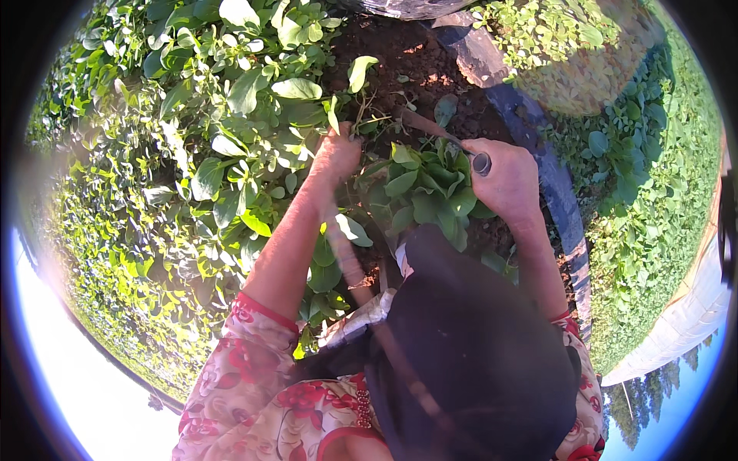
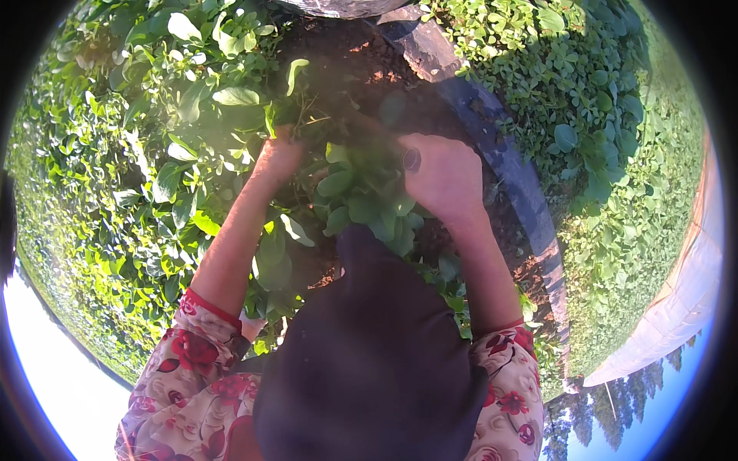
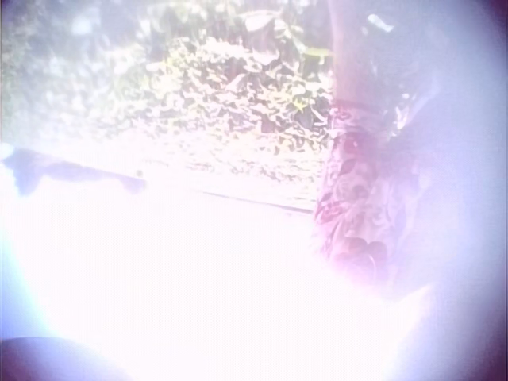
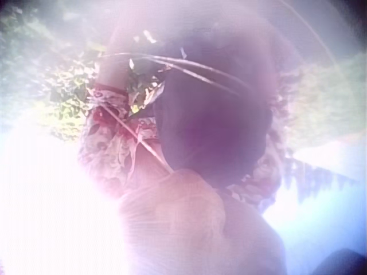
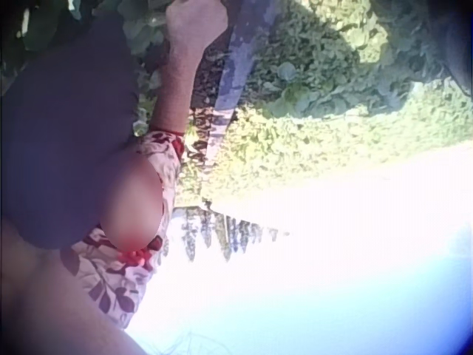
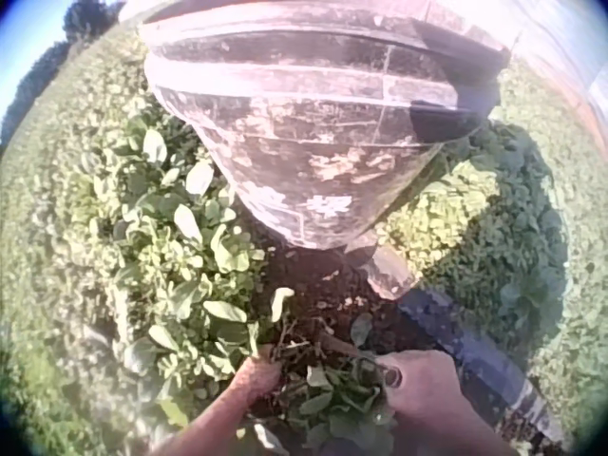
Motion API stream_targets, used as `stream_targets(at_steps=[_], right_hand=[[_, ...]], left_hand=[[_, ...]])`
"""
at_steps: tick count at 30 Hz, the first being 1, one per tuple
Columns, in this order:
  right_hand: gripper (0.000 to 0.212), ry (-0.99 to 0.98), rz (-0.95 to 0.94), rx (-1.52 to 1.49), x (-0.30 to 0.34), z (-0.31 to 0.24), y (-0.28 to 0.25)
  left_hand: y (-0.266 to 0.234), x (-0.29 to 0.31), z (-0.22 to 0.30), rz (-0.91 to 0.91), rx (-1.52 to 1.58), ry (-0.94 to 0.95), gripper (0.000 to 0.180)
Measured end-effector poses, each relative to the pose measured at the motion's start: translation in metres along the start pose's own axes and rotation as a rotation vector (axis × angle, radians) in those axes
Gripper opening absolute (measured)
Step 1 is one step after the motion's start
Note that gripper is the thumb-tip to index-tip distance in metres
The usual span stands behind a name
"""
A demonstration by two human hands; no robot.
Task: The person pulls weeds from around small green plants in a field using a hand tool, placing the removed vegetation into a black bucket.
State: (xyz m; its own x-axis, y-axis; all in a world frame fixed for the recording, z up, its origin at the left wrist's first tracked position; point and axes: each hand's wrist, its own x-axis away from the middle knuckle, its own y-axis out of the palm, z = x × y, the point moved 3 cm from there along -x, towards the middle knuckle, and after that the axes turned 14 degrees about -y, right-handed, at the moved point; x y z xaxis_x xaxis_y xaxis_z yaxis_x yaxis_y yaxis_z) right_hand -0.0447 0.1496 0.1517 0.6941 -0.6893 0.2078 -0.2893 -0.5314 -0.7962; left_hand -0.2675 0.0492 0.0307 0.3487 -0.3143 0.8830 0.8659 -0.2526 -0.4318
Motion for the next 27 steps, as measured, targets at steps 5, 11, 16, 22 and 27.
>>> stream_targets(at_steps=[5,11,16,22,27], right_hand=[[0.020,-0.087,-0.196,0.031,-0.008,0.011,-0.005],[0.025,-0.084,-0.263,0.087,-0.032,-0.006,0.013],[0.025,-0.035,-0.210,0.046,-0.031,0.001,0.037],[0.023,-0.182,-0.194,-0.110,-0.031,0.054,0.051],[0.016,-0.145,-0.188,-0.020,-0.028,0.023,0.013]], left_hand=[[-0.009,0.006,0.012,-0.109,-0.103,0.030,0.051],[0.003,-0.009,-0.006,-0.015,0.056,0.074,0.048],[-0.011,-0.004,-0.001,0.006,0.205,-0.021,0.051],[-0.052,0.046,-0.003,-0.299,1.041,0.010,0.036],[-0.071,0.064,-0.037,-0.003,0.486,-0.026,0.048]])
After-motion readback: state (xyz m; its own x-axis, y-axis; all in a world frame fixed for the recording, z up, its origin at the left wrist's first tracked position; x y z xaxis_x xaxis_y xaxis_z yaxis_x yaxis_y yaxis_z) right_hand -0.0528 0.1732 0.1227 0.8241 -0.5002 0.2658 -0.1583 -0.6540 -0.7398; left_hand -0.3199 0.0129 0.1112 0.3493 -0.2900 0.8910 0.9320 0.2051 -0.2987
